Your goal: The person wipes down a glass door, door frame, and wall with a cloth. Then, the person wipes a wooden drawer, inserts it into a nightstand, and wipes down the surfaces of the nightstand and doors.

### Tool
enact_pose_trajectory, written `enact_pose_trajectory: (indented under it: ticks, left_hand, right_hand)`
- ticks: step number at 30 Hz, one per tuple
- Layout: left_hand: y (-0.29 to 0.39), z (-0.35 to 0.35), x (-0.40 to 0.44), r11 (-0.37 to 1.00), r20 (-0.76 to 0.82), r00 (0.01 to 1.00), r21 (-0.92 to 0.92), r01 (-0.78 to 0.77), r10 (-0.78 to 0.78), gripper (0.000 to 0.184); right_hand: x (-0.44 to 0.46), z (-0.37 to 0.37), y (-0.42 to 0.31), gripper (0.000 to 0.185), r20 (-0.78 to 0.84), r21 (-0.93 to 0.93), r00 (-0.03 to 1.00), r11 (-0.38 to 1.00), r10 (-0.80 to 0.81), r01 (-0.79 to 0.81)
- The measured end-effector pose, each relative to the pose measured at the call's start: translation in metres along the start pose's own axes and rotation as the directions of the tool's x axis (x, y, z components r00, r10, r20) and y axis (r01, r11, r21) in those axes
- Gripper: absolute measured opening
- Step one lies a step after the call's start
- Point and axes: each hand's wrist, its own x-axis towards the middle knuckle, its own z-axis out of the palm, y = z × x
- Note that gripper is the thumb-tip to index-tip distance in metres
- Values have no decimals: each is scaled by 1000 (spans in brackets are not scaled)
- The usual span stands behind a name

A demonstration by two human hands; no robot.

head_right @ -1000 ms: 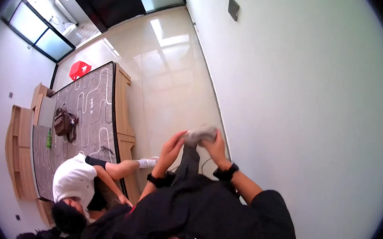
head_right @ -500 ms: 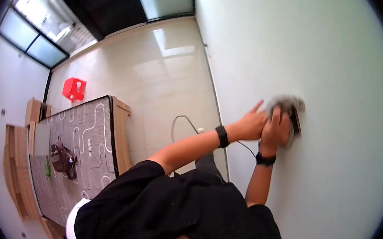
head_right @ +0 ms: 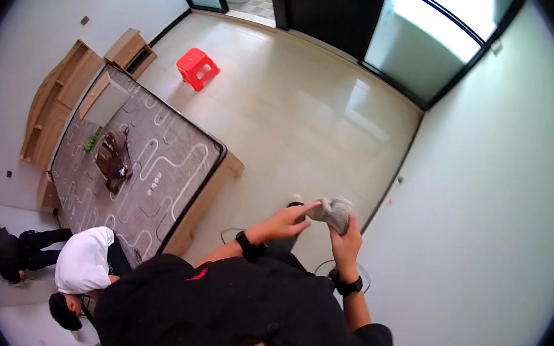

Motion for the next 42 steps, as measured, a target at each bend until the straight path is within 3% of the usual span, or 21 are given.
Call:
enact_pose_trajectory:
  ticks: [2,4,6,8,10,12,14,19,20,22,23,24,26,27,28,30,32,34,35,39,42]
  left_hand:
    - [-36,-66,37,999,-174,984,-11,-46,44,65]
    - [-54,-114,70,994,-210,972,-8,107,-107,67]
    - [-41,-170,113,984,-253,951,-57,169,-178,66]
    - [-41,-215,153,969,-300,922,-77,234,-246,66]
    - [-57,-244,202,970,-485,870,-238,-37,-86,63]
    - [-85,-278,241,958,-578,810,-274,-80,-97,61]
    - [-111,-313,272,870,-518,712,-405,283,-473,59]
    - [-205,-377,314,747,-560,505,-569,343,-657,61]
    - [-207,-400,320,754,-575,489,-461,469,-656,68]
    - [-209,-446,324,717,-607,431,-367,593,-667,74]
    - [-211,-471,325,743,-613,446,-401,535,-652,78]
    - [-213,-489,325,766,-615,465,-435,474,-637,82]
    - [-226,-530,325,773,-656,431,-412,483,-619,74]
    - [-236,-551,323,699,-542,455,-638,323,-706,68]
    - [-247,-573,318,555,-417,504,-817,155,-756,63]
    - [-276,-625,306,538,-425,481,-834,122,-767,59]
    - [-307,-679,296,519,-423,467,-850,93,-777,54]
    - [-338,-730,294,675,-545,457,-714,187,-703,56]
    - [-345,-760,298,707,-565,465,-672,221,-682,53]
    - [-382,-866,336,808,-656,471,-490,328,-590,48]
    - [-424,-938,366,726,-661,488,-128,676,-570,43]
  right_hand:
    - [77,34,-12,41,255,24,949,982,-185,185]
    - [138,59,-23,36,276,5,920,957,-280,290]
    - [199,72,-49,34,554,-42,832,999,19,5]
    - [253,87,-56,36,573,46,819,999,-3,-29]
    - [306,113,-66,40,580,245,814,958,-22,-149]
    - [366,136,-77,44,646,443,761,842,-61,-308]
    - [431,161,-86,48,627,616,777,650,-62,-445]
    - [594,244,-117,61,731,454,680,790,-66,-412]
    - [623,270,-126,61,756,451,647,795,-98,-407]
    - [667,317,-148,64,820,349,557,885,-131,-307]
    - [693,358,-131,67,837,284,515,951,-183,-123]
    - [706,380,-149,67,855,279,483,953,-189,-121]
    - [739,425,-203,72,933,84,245,819,-265,567]
    - [752,450,-226,71,977,93,108,825,-183,557]
    - [762,476,-238,71,979,100,90,822,-181,561]
    - [778,533,-268,70,977,214,-149,660,-154,720]
    - [795,577,-302,52,984,178,-138,612,-112,770]
    - [817,626,-317,29,920,388,-303,465,-249,796]
    - [827,643,-340,12,933,340,-236,453,-271,824]
    - [889,731,-403,16,841,362,-113,394,-530,845]
    - [929,804,-448,20,750,362,-57,336,-659,869]
